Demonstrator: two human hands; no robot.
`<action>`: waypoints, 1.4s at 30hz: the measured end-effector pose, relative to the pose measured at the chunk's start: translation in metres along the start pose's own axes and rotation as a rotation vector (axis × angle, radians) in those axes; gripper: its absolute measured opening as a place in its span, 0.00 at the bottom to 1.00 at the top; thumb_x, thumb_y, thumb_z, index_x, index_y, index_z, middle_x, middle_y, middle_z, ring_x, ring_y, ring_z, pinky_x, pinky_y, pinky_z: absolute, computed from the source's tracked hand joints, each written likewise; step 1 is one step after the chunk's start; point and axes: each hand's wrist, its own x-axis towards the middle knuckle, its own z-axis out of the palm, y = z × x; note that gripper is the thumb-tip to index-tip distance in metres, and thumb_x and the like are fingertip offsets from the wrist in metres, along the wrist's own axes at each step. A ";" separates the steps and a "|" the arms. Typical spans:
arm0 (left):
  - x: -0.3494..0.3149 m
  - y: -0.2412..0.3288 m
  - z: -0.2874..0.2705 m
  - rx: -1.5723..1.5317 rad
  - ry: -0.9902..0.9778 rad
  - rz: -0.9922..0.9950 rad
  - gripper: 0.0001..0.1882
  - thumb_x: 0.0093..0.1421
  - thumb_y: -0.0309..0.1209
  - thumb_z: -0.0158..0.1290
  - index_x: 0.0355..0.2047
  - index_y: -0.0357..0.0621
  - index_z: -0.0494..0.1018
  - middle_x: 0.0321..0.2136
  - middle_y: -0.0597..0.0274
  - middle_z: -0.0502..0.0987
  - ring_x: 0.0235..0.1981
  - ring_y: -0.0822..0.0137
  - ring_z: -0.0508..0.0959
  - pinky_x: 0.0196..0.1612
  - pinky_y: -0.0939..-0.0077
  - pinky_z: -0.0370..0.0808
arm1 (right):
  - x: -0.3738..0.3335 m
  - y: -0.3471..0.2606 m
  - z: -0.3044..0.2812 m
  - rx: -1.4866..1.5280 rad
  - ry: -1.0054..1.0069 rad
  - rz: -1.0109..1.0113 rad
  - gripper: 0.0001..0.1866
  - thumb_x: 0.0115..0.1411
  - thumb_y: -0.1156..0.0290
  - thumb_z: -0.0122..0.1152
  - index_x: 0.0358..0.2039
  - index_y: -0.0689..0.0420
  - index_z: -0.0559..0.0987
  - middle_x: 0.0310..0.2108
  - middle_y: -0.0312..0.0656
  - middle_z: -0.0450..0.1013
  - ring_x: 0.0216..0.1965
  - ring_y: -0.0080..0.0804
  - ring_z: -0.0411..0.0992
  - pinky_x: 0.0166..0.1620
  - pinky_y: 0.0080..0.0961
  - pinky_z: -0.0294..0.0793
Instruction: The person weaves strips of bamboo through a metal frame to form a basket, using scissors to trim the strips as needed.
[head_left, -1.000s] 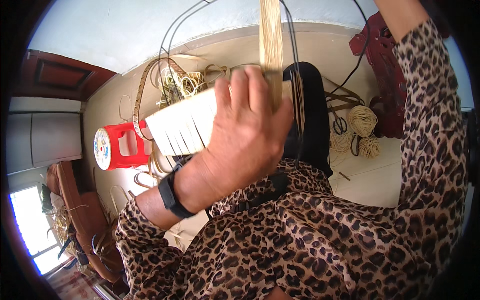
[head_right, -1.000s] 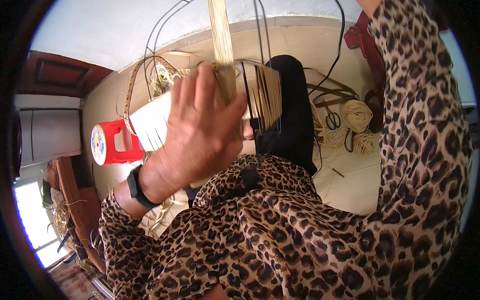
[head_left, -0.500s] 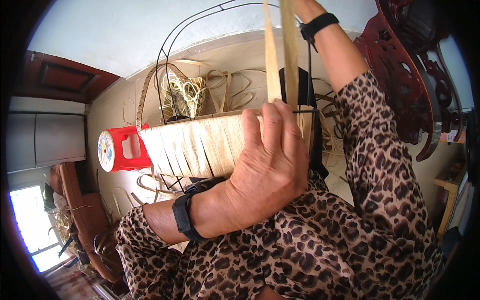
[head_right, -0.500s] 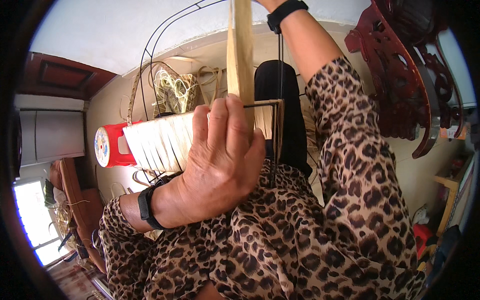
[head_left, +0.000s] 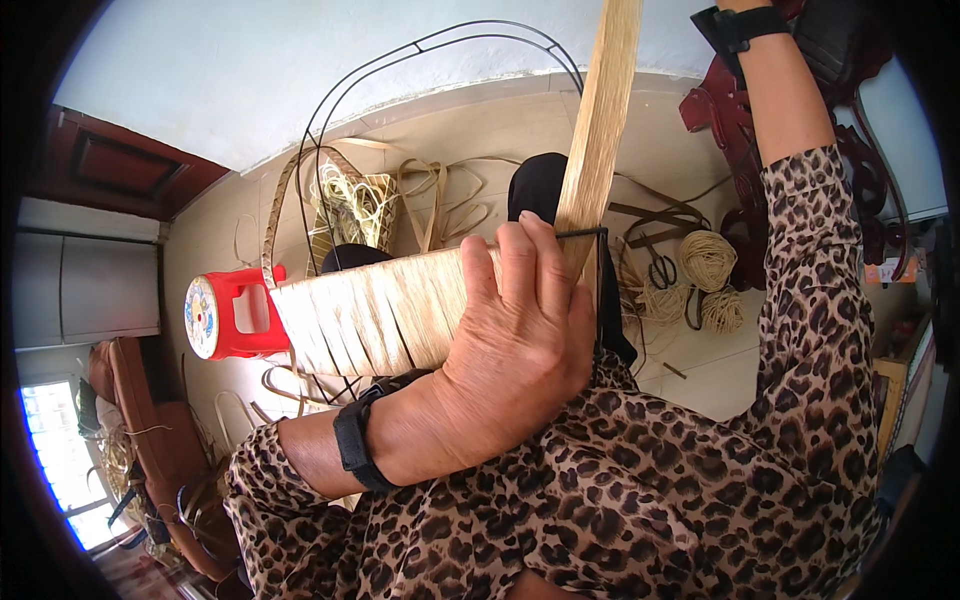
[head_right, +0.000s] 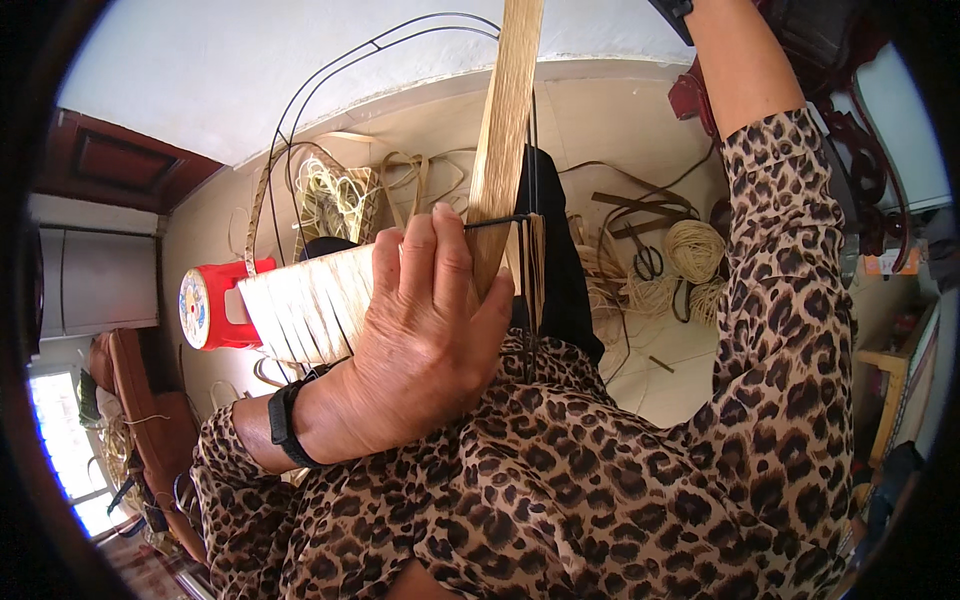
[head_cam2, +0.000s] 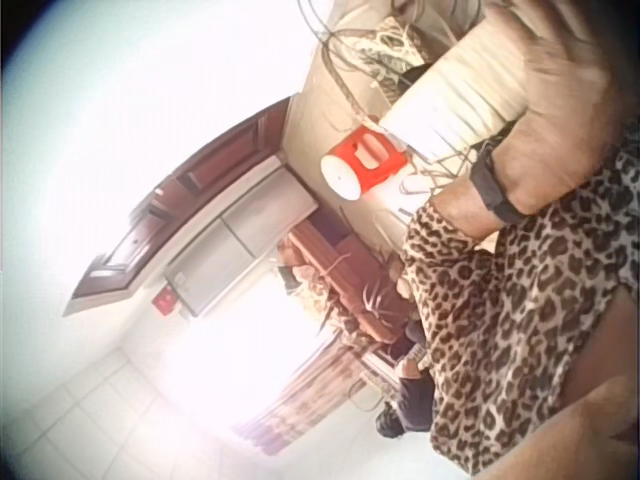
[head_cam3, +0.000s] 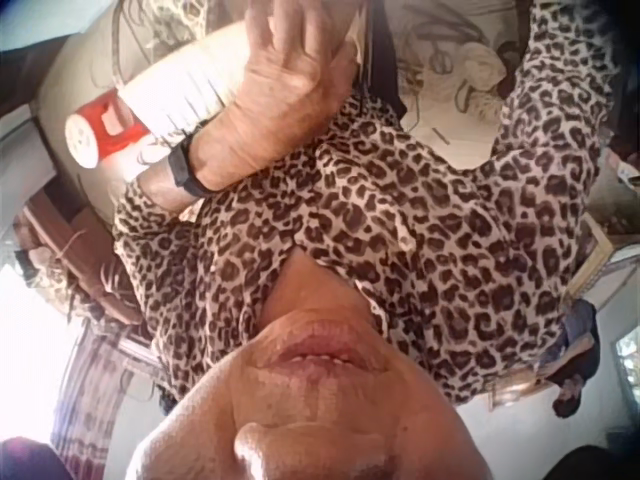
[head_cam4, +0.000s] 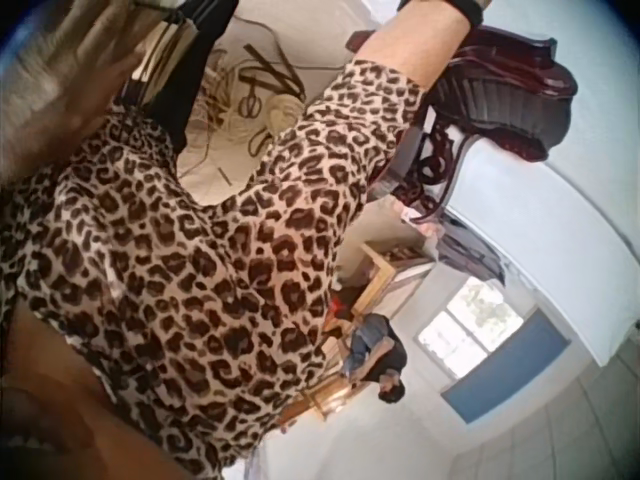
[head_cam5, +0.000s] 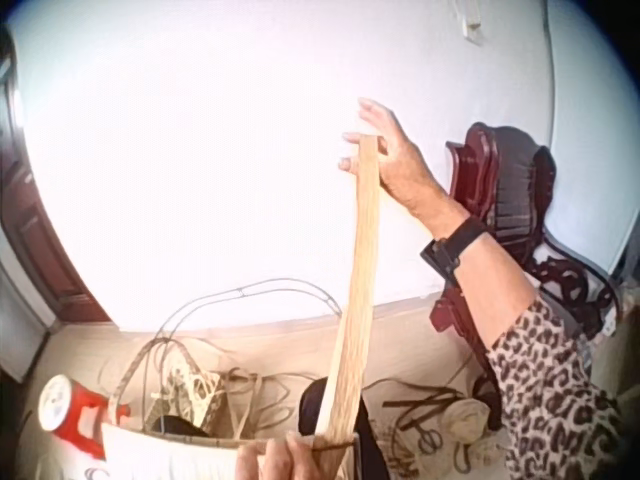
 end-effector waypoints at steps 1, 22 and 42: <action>-0.001 0.001 0.000 -0.009 0.012 0.003 0.13 0.41 0.24 0.47 0.28 0.28 0.68 0.35 0.28 0.59 0.38 0.45 0.63 0.36 0.53 0.65 | 0.000 0.009 -0.004 -0.069 0.005 -0.129 0.34 0.49 0.69 0.57 0.53 0.59 0.50 0.49 0.51 0.56 0.49 0.37 0.59 0.50 0.26 0.60; 0.000 0.013 0.009 0.078 0.016 -0.048 0.15 0.42 0.28 0.44 0.26 0.23 0.65 0.35 0.28 0.61 0.37 0.44 0.63 0.37 0.49 0.63 | -0.063 -0.063 0.059 -0.243 -1.417 -0.255 0.10 0.46 0.75 0.48 0.31 0.56 0.72 0.36 0.40 0.68 0.43 0.31 0.64 0.47 0.28 0.59; 0.002 -0.001 0.009 0.116 -0.003 0.062 0.11 0.46 0.26 0.45 0.26 0.26 0.68 0.35 0.28 0.60 0.39 0.45 0.63 0.35 0.51 0.65 | 0.011 0.014 0.063 -1.093 -0.686 -0.786 0.04 0.37 0.69 0.53 0.12 0.53 0.73 0.15 0.38 0.66 0.24 0.33 0.66 0.28 0.28 0.65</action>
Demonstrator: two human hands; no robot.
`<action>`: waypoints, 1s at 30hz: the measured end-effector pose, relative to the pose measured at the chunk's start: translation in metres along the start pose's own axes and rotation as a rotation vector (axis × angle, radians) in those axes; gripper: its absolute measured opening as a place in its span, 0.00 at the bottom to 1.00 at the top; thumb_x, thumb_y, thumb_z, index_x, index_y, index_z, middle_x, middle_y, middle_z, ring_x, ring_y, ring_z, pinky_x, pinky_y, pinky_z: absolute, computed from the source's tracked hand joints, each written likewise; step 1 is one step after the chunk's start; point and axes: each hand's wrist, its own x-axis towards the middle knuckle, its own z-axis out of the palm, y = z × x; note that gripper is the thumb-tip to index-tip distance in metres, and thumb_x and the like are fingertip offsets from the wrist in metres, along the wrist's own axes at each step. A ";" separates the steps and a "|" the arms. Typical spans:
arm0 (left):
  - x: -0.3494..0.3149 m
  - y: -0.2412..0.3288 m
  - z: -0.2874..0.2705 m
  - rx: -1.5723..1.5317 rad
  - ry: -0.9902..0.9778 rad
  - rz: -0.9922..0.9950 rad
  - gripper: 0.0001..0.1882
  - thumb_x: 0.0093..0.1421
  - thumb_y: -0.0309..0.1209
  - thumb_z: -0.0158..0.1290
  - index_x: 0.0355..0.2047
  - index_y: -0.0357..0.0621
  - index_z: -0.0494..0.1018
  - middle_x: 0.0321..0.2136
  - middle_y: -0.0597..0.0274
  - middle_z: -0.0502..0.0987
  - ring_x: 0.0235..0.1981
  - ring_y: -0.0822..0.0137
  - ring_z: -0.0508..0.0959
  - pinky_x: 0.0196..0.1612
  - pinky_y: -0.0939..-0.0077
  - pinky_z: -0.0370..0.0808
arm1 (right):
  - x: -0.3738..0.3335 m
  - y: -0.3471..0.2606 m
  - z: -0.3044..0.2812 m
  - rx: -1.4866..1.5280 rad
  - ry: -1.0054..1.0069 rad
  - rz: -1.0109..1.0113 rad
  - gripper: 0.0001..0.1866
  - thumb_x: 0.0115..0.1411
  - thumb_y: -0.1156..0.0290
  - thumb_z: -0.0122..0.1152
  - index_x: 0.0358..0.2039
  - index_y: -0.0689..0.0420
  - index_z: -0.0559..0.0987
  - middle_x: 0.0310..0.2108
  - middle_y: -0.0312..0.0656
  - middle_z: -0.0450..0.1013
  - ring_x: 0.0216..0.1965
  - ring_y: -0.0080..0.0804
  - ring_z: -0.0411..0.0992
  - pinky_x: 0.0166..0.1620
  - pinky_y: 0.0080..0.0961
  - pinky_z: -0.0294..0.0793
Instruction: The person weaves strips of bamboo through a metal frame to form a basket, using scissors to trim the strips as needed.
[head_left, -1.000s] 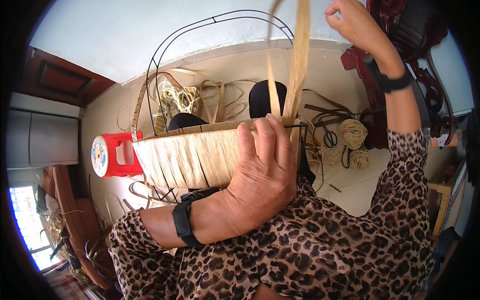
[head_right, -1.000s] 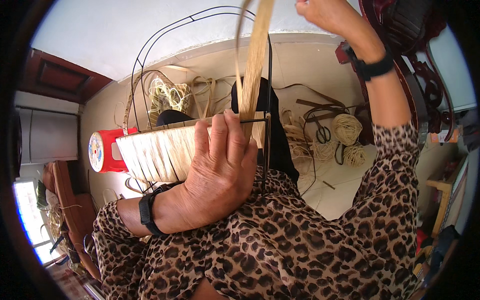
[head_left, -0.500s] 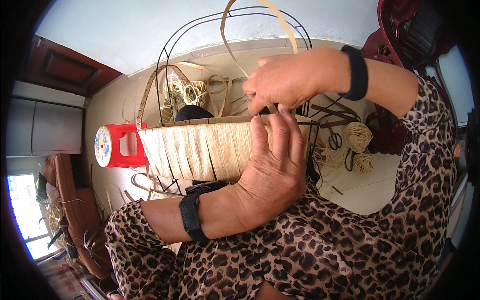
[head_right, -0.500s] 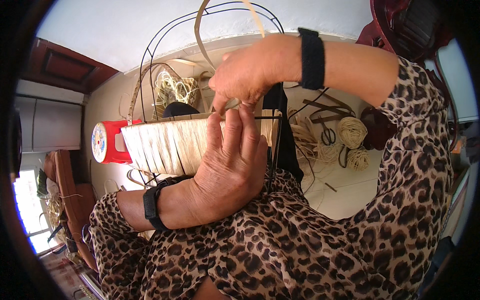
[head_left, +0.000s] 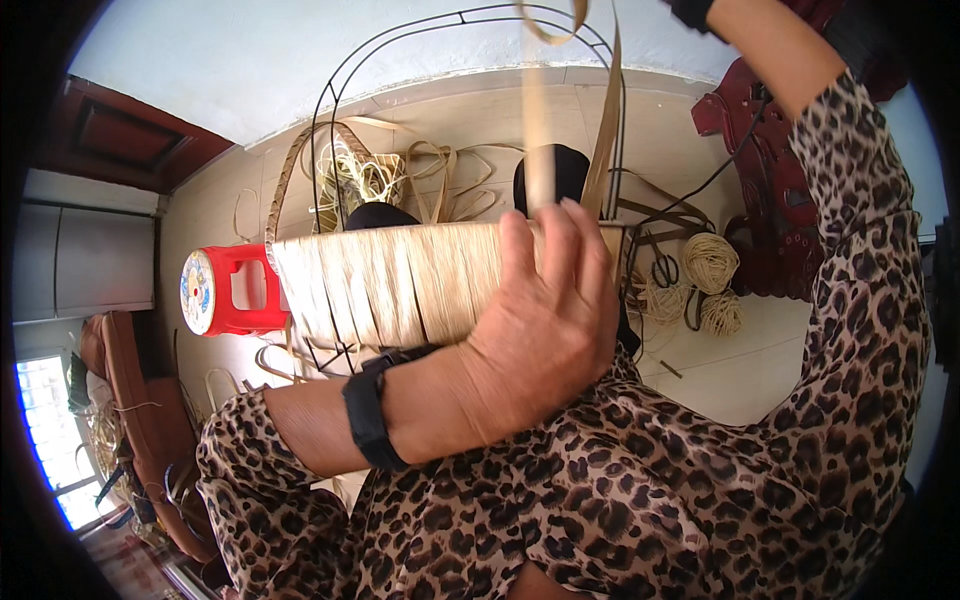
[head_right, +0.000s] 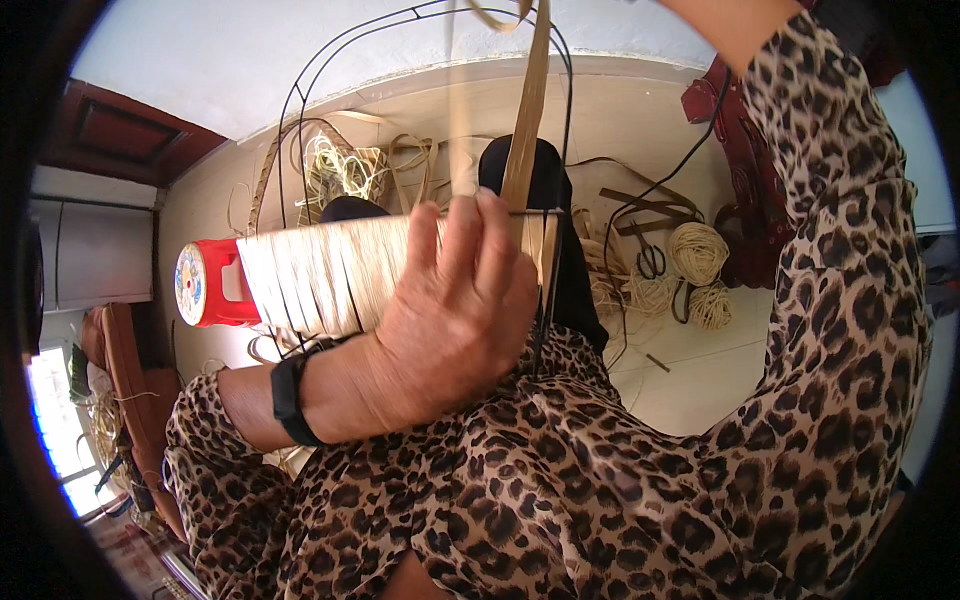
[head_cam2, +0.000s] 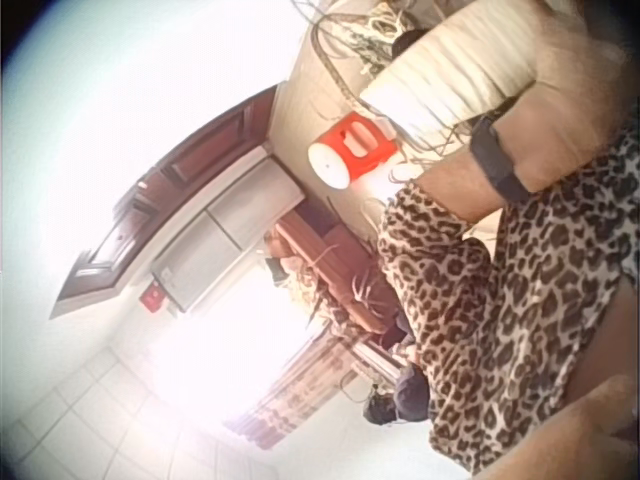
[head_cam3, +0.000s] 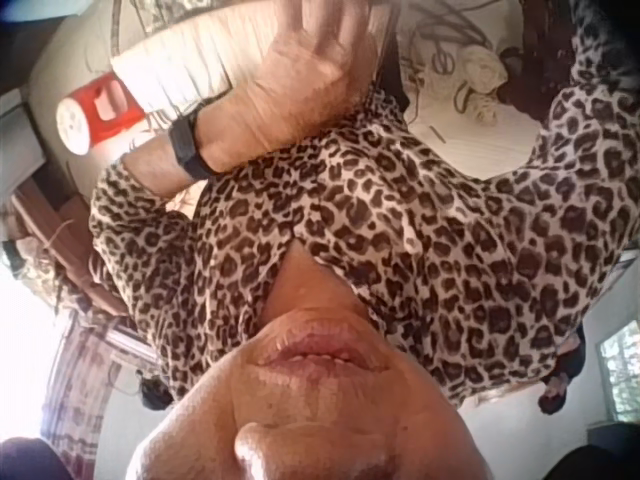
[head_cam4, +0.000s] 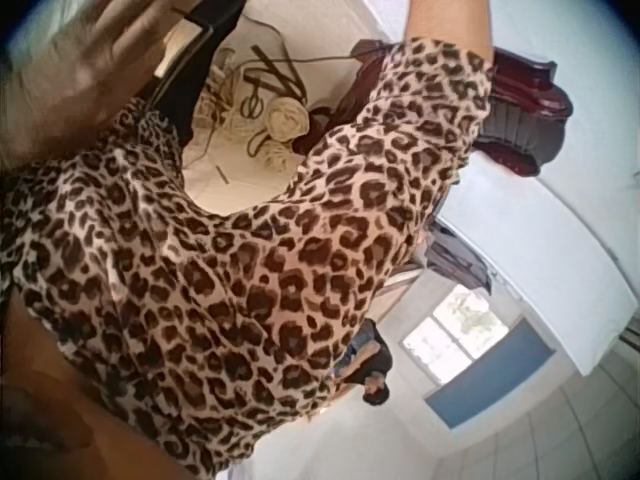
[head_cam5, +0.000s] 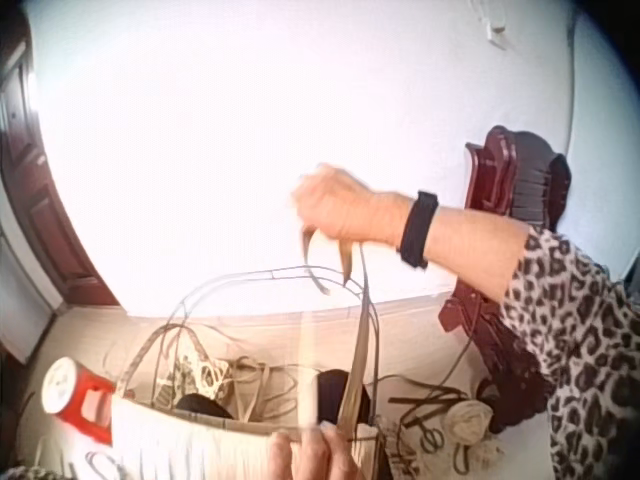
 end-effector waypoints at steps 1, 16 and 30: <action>-0.003 0.005 0.002 -0.080 0.031 -0.043 0.12 0.44 0.26 0.47 0.24 0.26 0.68 0.35 0.29 0.61 0.38 0.46 0.63 0.36 0.52 0.65 | -0.004 0.013 0.001 -0.110 0.009 0.079 0.03 0.36 0.70 0.53 0.12 0.54 0.74 0.16 0.39 0.66 0.24 0.34 0.66 0.28 0.29 0.65; -0.008 0.003 0.001 -0.141 0.064 -0.057 0.14 0.42 0.26 0.46 0.25 0.23 0.66 0.35 0.30 0.61 0.39 0.45 0.62 0.38 0.48 0.62 | -0.048 0.006 -0.071 0.844 -0.449 0.658 0.25 0.47 0.71 0.49 0.48 0.57 0.61 0.50 0.51 0.56 0.50 0.44 0.56 0.54 0.36 0.53; -0.009 0.000 -0.006 -0.098 -0.015 -0.029 0.16 0.42 0.25 0.46 0.32 0.25 0.66 0.35 0.28 0.60 0.38 0.44 0.63 0.37 0.51 0.64 | -0.025 -0.077 -0.033 1.287 -0.920 -0.174 0.07 0.44 0.70 0.54 0.20 0.60 0.76 0.12 0.38 0.68 0.15 0.24 0.64 0.21 0.22 0.62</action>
